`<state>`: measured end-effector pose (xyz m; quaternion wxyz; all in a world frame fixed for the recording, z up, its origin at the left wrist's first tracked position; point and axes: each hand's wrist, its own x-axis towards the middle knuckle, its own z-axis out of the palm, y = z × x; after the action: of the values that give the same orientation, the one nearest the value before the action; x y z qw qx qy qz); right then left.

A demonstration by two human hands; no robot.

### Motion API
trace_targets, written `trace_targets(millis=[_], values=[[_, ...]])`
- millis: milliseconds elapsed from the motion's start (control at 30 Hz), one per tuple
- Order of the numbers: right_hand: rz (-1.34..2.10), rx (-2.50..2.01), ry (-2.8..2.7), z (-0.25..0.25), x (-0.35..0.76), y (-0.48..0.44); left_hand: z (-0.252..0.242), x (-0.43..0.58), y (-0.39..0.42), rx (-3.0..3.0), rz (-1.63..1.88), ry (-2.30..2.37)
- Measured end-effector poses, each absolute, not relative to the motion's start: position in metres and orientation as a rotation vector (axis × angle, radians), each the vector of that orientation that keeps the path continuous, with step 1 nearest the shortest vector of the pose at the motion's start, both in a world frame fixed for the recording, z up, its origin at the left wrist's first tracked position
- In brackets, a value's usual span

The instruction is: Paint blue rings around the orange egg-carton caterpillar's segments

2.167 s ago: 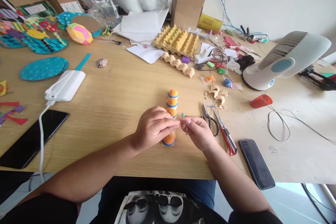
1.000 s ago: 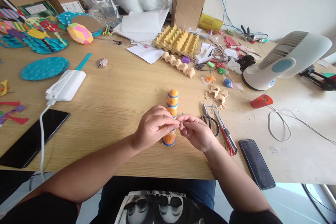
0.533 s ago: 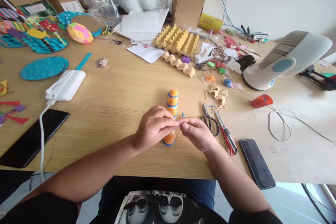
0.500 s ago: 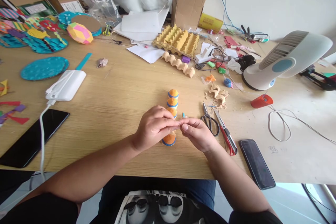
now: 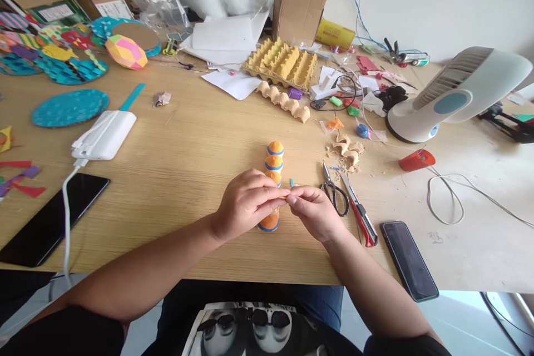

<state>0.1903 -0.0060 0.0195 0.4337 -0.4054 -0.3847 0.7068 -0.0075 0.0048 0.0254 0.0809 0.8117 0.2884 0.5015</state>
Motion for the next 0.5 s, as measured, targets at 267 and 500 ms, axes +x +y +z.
trace_targets(millis=[267,500], values=[[1.77,-1.012,-0.979,0.0191,0.1931,-0.005,0.0262,-0.0095,0.0054,2.41,1.501,0.854],[1.832,-0.972,-0.989,0.0187,0.193,-0.0045,0.0286,-0.0092,0.0046,2.383,1.519,0.859]])
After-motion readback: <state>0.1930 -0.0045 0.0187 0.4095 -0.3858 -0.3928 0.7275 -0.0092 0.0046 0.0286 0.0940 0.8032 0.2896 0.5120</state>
